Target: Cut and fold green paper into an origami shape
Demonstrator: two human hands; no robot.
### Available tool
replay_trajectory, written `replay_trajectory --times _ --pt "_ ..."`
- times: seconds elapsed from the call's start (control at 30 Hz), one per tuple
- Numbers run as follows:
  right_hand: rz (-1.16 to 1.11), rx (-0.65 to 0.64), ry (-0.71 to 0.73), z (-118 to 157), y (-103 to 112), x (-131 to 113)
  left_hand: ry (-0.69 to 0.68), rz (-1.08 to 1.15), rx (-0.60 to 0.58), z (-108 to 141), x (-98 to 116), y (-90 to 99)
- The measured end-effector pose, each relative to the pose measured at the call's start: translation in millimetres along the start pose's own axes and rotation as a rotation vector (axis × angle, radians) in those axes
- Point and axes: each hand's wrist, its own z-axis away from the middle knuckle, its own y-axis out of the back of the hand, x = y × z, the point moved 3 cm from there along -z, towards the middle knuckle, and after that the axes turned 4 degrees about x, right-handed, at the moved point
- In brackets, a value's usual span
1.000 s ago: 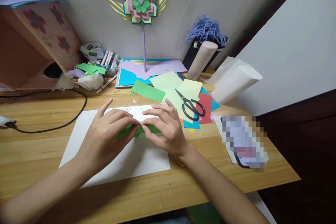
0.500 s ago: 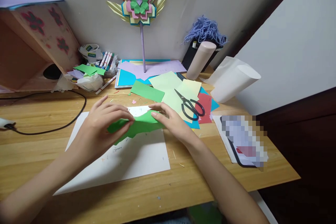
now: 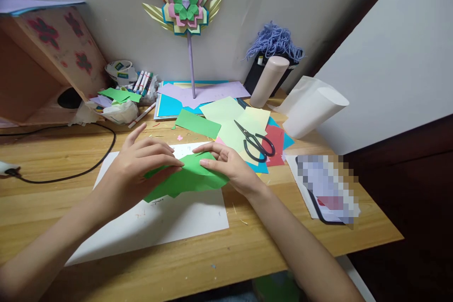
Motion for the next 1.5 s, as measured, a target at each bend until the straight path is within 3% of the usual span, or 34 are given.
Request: replay_trajectory --times 0.3,0.63,0.87,1.1,1.27,1.5 --pt "0.199 0.011 0.01 0.3 7.3 -0.2 -0.087 0.024 -0.021 0.0 1.3 0.9" --pt "0.24 -0.12 0.137 -0.9 0.6 -2.9 -0.222 0.001 -0.035 0.5 0.8 2.9" --pt "0.406 -0.131 0.365 1.5 -3.2 -9.5 -0.241 0.022 -0.037 2.0 -1.7 0.8" --pt "0.39 -0.004 0.403 3.3 -3.4 -3.8 -0.212 0.072 -0.018 0.6 -5.9 3.5" --pt "0.474 -0.065 0.435 5.0 -12.3 -5.9 -0.207 0.058 -0.048 0.4 -6.7 3.2" --pt "0.546 -0.057 0.467 7.6 -17.9 -8.5 -0.214 0.049 -0.115 1.4 -7.3 -0.6"
